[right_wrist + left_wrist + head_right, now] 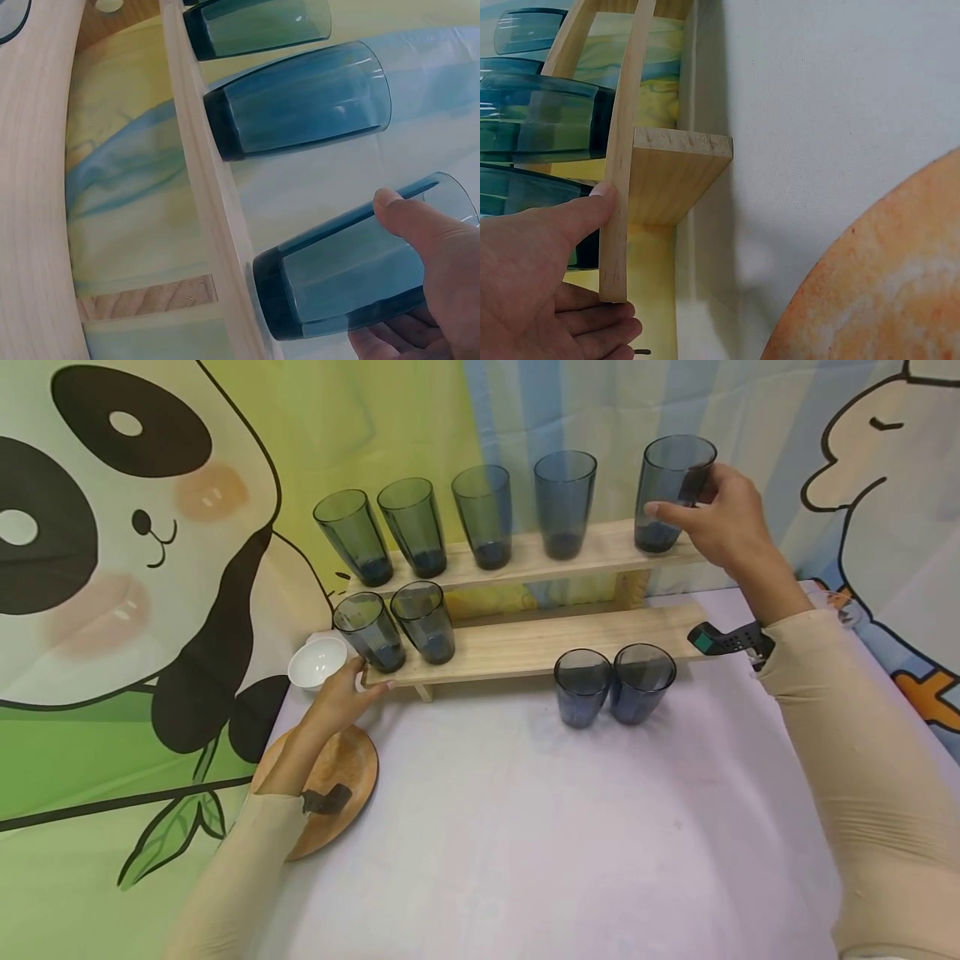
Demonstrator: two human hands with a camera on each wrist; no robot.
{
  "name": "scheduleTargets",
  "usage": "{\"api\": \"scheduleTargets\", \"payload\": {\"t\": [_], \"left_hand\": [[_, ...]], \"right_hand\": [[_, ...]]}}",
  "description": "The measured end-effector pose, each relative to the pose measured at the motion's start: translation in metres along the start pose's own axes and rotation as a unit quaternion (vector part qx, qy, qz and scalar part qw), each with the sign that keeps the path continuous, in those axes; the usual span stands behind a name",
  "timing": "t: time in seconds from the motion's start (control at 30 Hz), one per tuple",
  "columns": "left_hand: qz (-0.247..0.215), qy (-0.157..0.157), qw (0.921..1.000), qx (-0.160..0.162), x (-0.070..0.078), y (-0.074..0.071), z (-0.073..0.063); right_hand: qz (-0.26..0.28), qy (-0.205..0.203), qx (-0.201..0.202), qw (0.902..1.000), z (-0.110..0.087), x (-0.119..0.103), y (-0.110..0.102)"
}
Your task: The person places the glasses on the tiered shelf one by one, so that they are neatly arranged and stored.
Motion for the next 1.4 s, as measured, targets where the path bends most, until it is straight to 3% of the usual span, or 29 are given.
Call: {"api": "scheduleTargets", "payload": {"t": [0.27, 0.7, 0.83, 1.03, 1.23, 1.4], "left_hand": [[-0.004, 0.003, 1.0000, 0.000, -0.001, 0.002, 0.002], [-0.007, 0.008, 0.9999, 0.004, -0.001, 0.004, 0.000], [-0.003, 0.010, 0.9999, 0.010, -0.001, 0.003, 0.000], [-0.002, 0.011, 0.9999, 0.011, -0.003, 0.002, 0.000], [-0.004, 0.007, 0.9999, 0.009, -0.004, 0.004, -0.001], [-0.005, 0.009, 0.9999, 0.012, -0.002, 0.002, -0.001]], "right_hand": [[0.006, -0.004, 0.004, 1.0000, 0.003, 0.005, 0.003], [0.034, -0.025, -0.037, 0.9984, 0.000, 0.022, 0.005], [0.032, -0.015, -0.034, 0.9988, -0.012, 0.031, -0.005], [-0.028, 0.002, -0.035, 0.9990, -0.037, 0.050, -0.010], [-0.059, -0.047, -0.105, 0.9916, -0.070, 0.074, 0.011], [-0.041, -0.074, -0.177, 0.9806, -0.098, 0.094, 0.037]]}}
Point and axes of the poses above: each hand's wrist, its own z-axis towards the middle knuckle, its own y-axis out of the palm, x = y × z, the point moved 5 cm from there along z, towards the middle knuckle, and after that the axes turned 15 degrees about y, right-handed, at the moved point
